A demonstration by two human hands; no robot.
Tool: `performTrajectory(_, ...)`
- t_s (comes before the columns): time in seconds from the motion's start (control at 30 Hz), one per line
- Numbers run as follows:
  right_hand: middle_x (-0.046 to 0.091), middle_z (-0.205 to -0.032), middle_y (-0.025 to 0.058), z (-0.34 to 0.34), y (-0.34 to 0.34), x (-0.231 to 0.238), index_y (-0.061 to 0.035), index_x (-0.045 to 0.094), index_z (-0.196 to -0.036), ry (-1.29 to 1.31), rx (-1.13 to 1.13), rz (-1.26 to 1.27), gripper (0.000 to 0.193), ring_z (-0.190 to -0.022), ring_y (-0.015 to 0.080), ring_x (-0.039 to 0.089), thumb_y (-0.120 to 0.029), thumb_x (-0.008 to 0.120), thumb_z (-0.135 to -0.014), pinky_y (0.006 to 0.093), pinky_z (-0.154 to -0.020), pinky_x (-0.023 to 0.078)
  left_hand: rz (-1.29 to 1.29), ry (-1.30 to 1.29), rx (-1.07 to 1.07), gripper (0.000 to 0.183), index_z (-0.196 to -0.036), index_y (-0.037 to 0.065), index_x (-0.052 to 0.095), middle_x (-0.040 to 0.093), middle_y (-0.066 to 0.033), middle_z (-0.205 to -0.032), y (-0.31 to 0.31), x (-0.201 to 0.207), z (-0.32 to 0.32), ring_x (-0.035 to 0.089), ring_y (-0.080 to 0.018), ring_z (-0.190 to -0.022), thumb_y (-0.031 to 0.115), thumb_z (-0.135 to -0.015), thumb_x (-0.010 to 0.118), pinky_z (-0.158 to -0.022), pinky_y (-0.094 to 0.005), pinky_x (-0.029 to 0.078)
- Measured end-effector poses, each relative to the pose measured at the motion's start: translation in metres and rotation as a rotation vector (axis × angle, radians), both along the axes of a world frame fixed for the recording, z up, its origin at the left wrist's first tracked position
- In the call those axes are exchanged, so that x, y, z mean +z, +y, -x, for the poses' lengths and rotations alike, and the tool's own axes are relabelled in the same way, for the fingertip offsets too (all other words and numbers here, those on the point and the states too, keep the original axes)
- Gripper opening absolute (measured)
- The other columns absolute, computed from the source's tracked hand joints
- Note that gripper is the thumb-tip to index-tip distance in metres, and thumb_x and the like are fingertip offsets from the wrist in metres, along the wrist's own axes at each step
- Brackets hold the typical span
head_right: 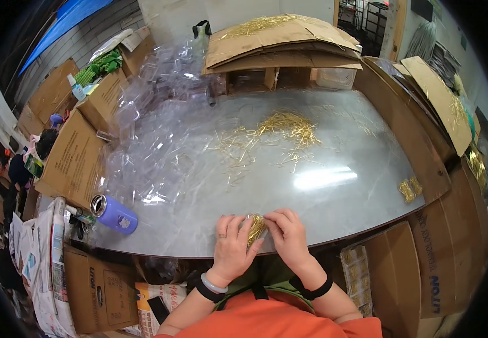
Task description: Sort and count small gold-colored metal wires at a workbench.
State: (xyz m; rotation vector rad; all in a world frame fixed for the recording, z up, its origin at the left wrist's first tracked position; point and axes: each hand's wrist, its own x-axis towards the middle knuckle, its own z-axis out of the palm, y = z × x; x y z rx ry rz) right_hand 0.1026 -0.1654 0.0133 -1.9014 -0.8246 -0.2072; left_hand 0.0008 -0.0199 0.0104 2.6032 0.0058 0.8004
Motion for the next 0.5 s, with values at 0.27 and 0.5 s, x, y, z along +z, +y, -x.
performTrajectory(0.27,0.068,-0.109,0.013,0.007,-0.01,0.011,-0.0058,0.068,-0.116,-0.282,0.111,0.178,0.029,-0.098,0.0319,0.062,-0.002,0.071,-0.088,0.0414,-0.087,0.05,0.151,-0.034,-0.036,0.054,-0.135,-0.004,0.053,0.053,-0.0198,-0.132,0.003,-0.01,0.0,0.048,-0.0419,-0.125,0.02,-0.09,0.072,-0.108,-0.0488,0.042)
performTrajectory(0.5,0.061,-0.104,0.0114,0.003,-0.009,0.01,-0.0046,0.066,-0.109,0.037,0.005,0.179,0.025,-0.084,0.0301,0.063,-0.004,0.076,-0.086,0.0373,-0.069,0.053,0.188,-0.025,-0.1,0.048,-0.134,-0.003,0.054,0.055,-0.0186,-0.132,0.01,-0.008,0.001,0.051,-0.0372,-0.127,0.011,-0.089,0.066,-0.115,-0.0549,0.037)
